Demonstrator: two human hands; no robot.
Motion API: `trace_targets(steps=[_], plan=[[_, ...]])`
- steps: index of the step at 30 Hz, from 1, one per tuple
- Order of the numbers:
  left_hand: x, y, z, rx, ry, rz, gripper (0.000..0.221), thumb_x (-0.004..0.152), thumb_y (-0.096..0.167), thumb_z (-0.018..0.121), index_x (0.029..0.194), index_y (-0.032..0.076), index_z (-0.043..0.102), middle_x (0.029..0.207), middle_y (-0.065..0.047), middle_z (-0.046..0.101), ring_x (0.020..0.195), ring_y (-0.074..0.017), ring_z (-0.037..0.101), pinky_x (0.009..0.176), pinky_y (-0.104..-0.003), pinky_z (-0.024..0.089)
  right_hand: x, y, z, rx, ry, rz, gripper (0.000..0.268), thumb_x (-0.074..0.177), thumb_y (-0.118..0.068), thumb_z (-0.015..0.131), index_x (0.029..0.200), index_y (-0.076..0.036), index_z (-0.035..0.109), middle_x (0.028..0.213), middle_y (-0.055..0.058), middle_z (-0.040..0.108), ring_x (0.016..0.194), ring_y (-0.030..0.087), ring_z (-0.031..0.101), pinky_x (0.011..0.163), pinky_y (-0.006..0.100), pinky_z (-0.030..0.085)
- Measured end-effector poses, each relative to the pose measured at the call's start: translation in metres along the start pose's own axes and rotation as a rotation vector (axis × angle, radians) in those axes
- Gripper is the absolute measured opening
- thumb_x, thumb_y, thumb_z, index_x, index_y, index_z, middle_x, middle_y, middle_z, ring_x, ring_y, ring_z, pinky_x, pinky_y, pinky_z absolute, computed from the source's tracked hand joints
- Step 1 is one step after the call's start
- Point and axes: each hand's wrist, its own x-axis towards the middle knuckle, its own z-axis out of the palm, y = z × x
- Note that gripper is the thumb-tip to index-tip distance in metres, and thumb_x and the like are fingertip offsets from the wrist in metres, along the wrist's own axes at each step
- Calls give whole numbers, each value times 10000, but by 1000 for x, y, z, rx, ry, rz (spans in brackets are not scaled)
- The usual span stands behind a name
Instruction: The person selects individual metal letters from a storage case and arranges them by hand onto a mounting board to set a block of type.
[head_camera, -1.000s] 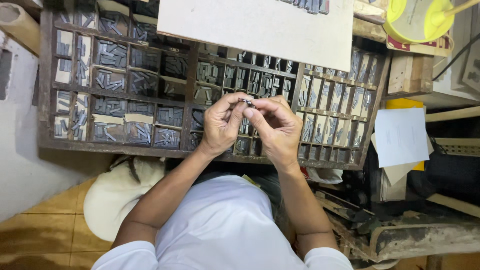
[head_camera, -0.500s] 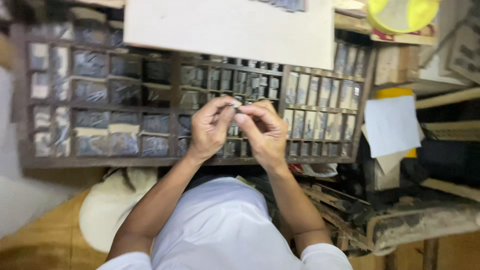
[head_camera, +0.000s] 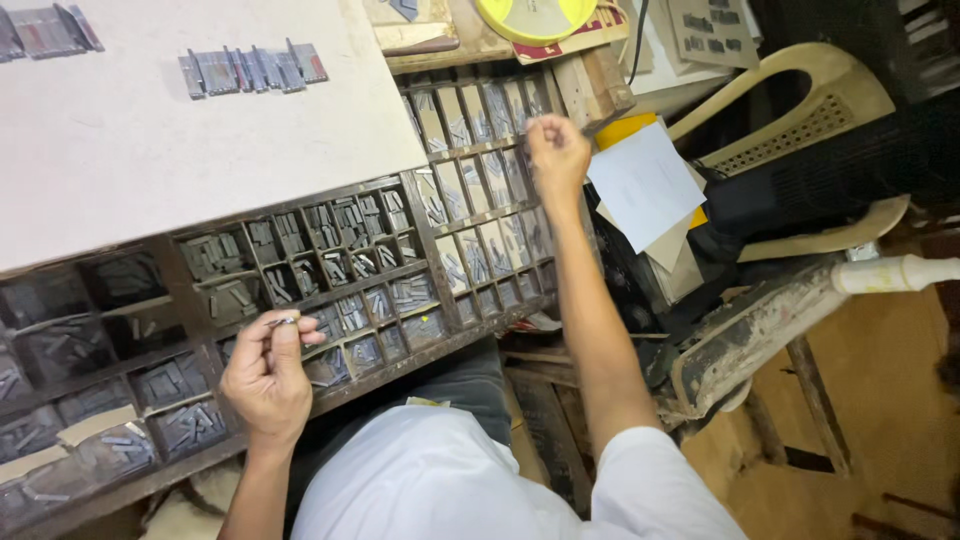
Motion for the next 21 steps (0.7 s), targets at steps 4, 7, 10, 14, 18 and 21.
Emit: trace_targets(steps=[4, 7, 10, 14, 18, 21], plan=[[0, 1, 1, 0, 7, -10, 161, 1115, 76, 521, 1155, -38, 628, 967, -171, 728, 788, -207, 736, 797, -279, 602, 31, 36, 10, -248, 33, 70, 73, 868, -228, 820, 808, -210, 783, 806, -60, 804, 704, 58, 714, 810, 286, 588], [0, 0, 0, 4, 37, 11, 162, 1131, 75, 518, 1161, -52, 614, 962, -170, 716, 775, -209, 722, 775, -279, 599, 26, 42, 9, -233, 101, 86, 150, 825, -326, 842, 835, -177, 824, 656, -55, 732, 488, 69, 630, 592, 243, 541], [2, -4, 2, -7, 20, 3, 139, 1128, 64, 515, 1151, -27, 616, 971, -156, 720, 783, -206, 730, 779, -272, 601, -4, 29, 3, 44, 58, -60, 119, 888, -170, 786, 927, -58, 787, 798, 31, 772, 665, 93, 675, 620, 227, 588], [3, -12, 4, -50, 13, 151, 113, 1072, -23, 592, 1067, -104, 669, 865, -219, 719, 722, -249, 736, 713, -363, 612, -73, 2, 0, -100, -19, -83, 134, 898, -116, 788, 1031, -112, 807, 798, 116, 748, 680, 181, 667, 630, 329, 524], [2, -12, 4, -53, -6, 152, 112, 1073, -19, 593, 1061, -106, 663, 856, -217, 716, 723, -255, 730, 712, -374, 615, -116, 5, -8, -34, -46, -82, 129, 923, -69, 780, 1052, -63, 785, 854, 139, 749, 701, 191, 683, 617, 319, 555], [1, -15, 1, -57, -2, 162, 122, 1082, -8, 585, 1075, -110, 651, 867, -221, 712, 727, -254, 724, 710, -375, 615, -141, 8, -19, 10, 27, -65, 103, 902, -44, 800, 1003, -45, 785, 811, 112, 740, 679, 148, 680, 601, 271, 569]])
